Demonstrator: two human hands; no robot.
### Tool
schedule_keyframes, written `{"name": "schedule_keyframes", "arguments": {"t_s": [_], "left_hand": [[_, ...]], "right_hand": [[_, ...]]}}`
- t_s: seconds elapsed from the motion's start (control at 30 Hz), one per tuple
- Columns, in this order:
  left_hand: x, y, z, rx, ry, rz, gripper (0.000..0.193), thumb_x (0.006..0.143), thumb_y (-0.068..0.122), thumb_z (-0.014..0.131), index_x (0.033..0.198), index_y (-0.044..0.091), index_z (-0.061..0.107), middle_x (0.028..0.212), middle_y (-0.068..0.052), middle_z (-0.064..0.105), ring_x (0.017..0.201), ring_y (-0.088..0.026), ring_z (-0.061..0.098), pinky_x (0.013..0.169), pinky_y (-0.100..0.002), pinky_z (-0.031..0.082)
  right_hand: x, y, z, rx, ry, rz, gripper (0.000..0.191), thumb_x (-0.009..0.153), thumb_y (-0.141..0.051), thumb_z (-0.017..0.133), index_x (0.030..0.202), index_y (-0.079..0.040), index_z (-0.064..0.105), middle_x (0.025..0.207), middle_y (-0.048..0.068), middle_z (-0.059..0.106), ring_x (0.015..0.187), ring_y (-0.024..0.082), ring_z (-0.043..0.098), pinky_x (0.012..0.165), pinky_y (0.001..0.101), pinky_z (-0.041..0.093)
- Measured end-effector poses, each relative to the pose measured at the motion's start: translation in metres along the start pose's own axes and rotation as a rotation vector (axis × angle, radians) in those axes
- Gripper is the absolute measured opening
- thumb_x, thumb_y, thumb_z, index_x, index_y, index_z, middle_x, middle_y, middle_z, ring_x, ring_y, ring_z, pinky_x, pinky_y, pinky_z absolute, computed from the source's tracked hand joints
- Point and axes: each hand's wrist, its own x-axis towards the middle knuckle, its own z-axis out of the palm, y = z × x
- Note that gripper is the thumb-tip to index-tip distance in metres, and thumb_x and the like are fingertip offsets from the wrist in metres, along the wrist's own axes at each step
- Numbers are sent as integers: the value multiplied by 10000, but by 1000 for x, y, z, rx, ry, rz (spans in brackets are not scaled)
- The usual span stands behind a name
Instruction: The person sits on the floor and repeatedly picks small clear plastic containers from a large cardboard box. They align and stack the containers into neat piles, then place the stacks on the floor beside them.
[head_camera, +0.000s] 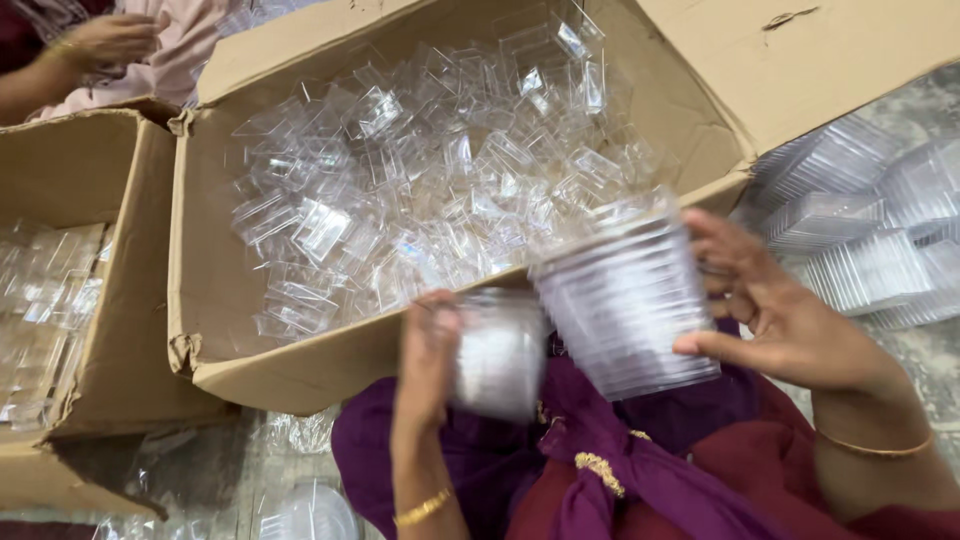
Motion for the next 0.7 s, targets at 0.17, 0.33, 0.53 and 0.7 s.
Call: {"name": "schedule_keyframes", "arguments": {"t_s": [0.17, 0.33, 0.53, 0.7], "left_hand": [[-38, -15, 58, -178, -457, 126, 714, 978, 313, 668, 1531, 92, 273, 1278, -161, 584, 1165, -247, 596, 1053, -413, 493], [-24, -4, 83, -231, -330, 117, 899, 993, 272, 610, 1678, 123, 48, 1347, -190, 576, 1248, -271, 587, 1094, -418, 470], [-19, 4, 88, -141, -297, 259, 717, 1049, 314, 599, 1644, 69, 282, 1644, -197, 441, 1502, -316, 462, 1232, -397, 375], [-26, 10, 73, 216, -254, 377, 662, 1035, 323, 623, 1598, 73, 379, 1546, -210, 540, 1434, -344, 545, 1162, -401, 432]], "right_hand": [[9, 23, 16, 196, 296, 89, 1107, 803, -27, 756, 1616, -252, 39, 1531, 296, 429, 1280, 304, 582, 827, 375, 602], [-1, 38, 34, 50, 328, -9, 1060, 844, 24, 756, 1585, -235, 43, 1567, 325, 392, 1398, 283, 551, 1035, 428, 607], [3, -7, 6, -350, 202, -153, 614, 914, -42, 651, 1432, -103, 327, 1608, 324, 265, 1492, 450, 332, 1177, 535, 448], [42, -22, -25, -384, -27, 50, 392, 987, -175, 567, 1351, -30, 587, 1231, 138, 717, 1158, 234, 703, 997, 362, 593]]}}
